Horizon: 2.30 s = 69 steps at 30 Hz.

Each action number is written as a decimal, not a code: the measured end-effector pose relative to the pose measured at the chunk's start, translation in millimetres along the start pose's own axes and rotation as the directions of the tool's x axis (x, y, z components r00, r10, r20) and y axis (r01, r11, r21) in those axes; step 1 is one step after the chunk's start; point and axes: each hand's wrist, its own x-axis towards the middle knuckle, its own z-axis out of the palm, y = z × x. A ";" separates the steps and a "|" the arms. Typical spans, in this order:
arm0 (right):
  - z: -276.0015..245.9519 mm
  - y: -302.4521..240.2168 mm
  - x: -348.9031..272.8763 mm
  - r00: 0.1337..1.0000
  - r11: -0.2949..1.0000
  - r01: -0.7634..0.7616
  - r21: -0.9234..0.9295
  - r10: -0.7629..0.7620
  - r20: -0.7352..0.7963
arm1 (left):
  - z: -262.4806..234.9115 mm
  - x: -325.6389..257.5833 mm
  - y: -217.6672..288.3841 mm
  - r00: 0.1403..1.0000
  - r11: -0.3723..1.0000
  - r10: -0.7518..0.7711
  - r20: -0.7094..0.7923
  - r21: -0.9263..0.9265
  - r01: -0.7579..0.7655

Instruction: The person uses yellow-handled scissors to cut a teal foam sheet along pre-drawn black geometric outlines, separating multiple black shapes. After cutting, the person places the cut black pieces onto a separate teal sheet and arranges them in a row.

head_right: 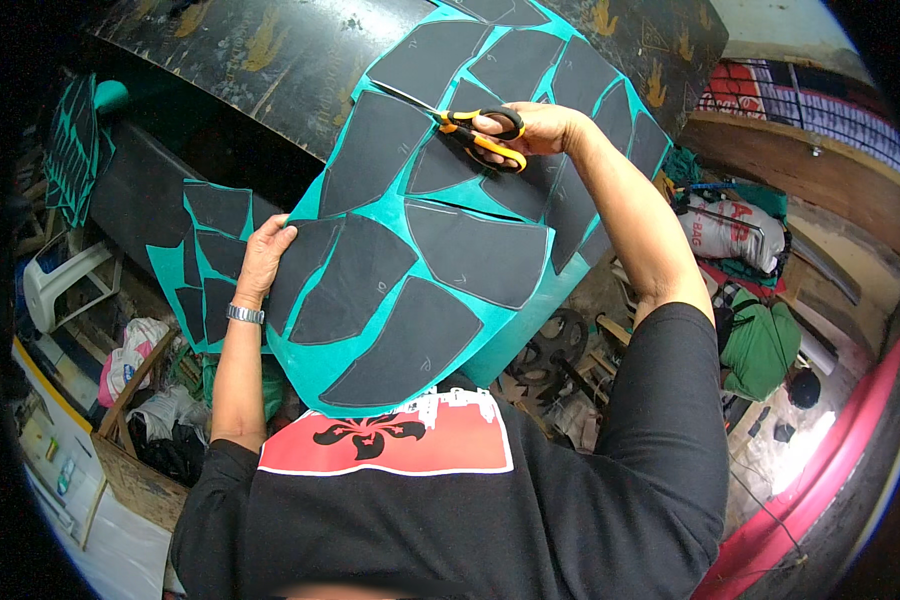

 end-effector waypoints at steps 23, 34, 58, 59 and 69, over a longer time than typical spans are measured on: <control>55.4 0.9 32.3 0.764 0.906 0.289 -0.309 -0.412 -0.496 | -125.5 -99.2 -47.1 0.762 0.996 0.085 -0.641 0.035 -0.082; 70.6 19.1 53.8 0.649 0.903 0.308 -0.300 -0.430 -0.628 | -182.9 -151.5 -201.6 0.310 0.936 0.007 -0.951 0.115 0.333; 81.6 35.5 67.3 0.463 0.723 0.690 -0.033 -0.476 -0.747 | 96.7 37.5 71.6 0.699 0.516 0.693 0.179 0.554 -0.653; 82.0 35.9 66.7 0.454 0.664 0.746 0.049 -0.453 -0.767 | 122.1 54.5 88.2 0.596 0.374 0.761 0.256 0.577 -0.726; 100.1 93.7 -6.1 0.033 0.273 0.959 -0.075 -0.370 -0.929 | 204.5 173.9 93.9 0.772 -0.071 0.539 0.338 0.931 -0.358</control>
